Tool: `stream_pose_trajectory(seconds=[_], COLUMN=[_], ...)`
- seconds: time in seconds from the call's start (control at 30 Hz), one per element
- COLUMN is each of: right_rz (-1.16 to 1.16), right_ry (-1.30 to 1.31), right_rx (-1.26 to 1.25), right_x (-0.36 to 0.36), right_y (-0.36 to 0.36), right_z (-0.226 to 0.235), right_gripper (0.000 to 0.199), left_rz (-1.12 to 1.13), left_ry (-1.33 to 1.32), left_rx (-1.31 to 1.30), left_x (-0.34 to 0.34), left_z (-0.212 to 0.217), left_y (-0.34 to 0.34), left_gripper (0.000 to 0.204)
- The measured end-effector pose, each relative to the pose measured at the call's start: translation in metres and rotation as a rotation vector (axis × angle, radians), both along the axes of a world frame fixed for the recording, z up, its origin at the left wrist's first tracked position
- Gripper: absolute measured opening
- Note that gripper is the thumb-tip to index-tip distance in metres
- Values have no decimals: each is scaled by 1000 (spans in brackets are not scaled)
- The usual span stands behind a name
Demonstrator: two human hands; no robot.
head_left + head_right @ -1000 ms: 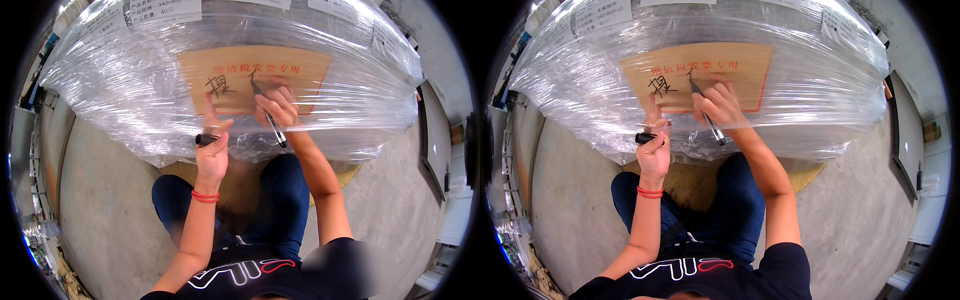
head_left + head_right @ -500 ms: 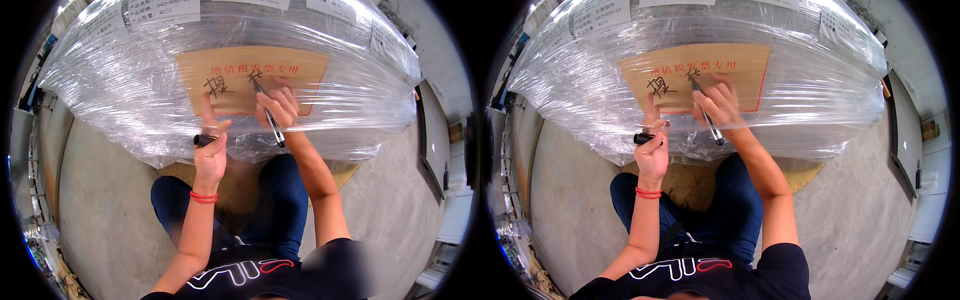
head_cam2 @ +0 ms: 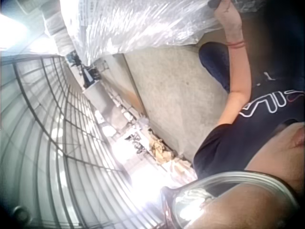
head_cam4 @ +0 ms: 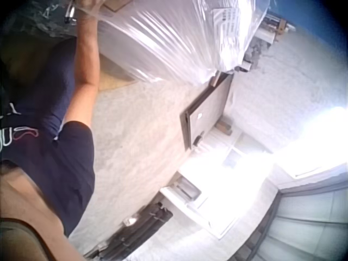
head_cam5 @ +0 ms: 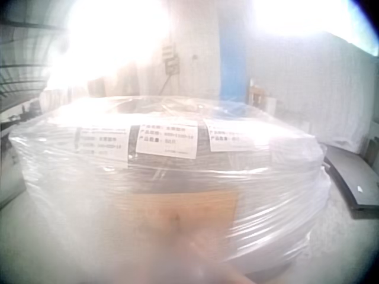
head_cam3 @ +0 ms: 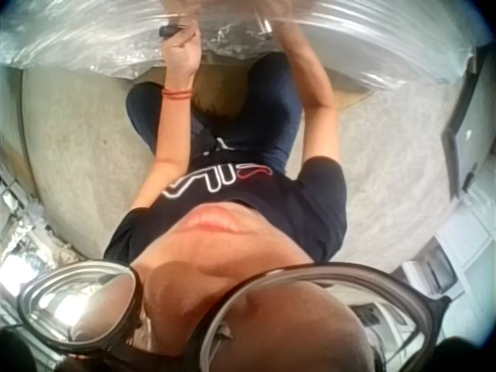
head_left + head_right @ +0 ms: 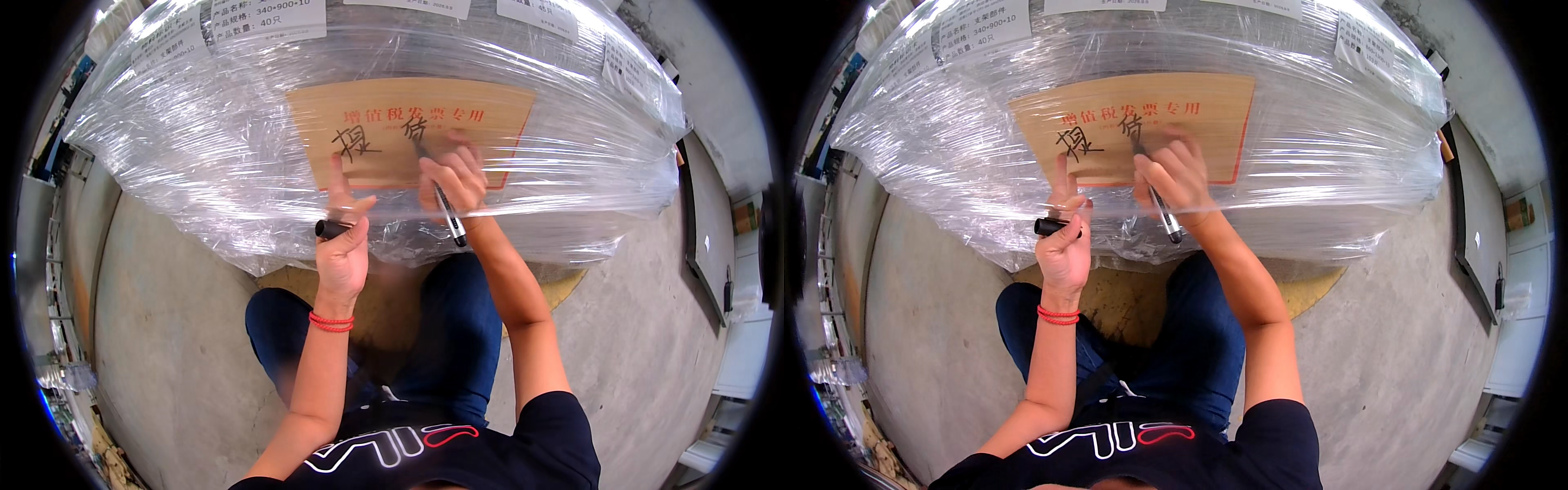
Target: The person secures a large plastic-wrapped package with clear tape and scissors, then retrieves a marker to write on a label attached to the package. They briefly walk to an office to retrieve the marker and return to the warehouse floor to complete the labeling.
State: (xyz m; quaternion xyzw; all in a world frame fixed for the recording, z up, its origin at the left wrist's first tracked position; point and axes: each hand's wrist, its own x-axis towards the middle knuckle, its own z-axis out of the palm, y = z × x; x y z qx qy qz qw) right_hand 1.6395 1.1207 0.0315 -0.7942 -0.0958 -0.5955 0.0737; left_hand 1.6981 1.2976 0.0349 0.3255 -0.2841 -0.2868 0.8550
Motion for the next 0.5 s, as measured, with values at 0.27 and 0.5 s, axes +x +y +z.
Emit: stream_pose_trajectory(seconds=[0.27,0.5], right_rz=[-47,-83], right_ry=[22,-88], right_rx=[-12,38], right_x=[-8,-12], right_y=[-4,-9], right_z=[-7,-5], right_gripper=[31,24], left_rz=[43,33], left_ry=[33,-72], left_rx=[16,61], left_x=[-1,-3], left_z=[-5,14], left_y=[2,6], left_gripper=[28,24])
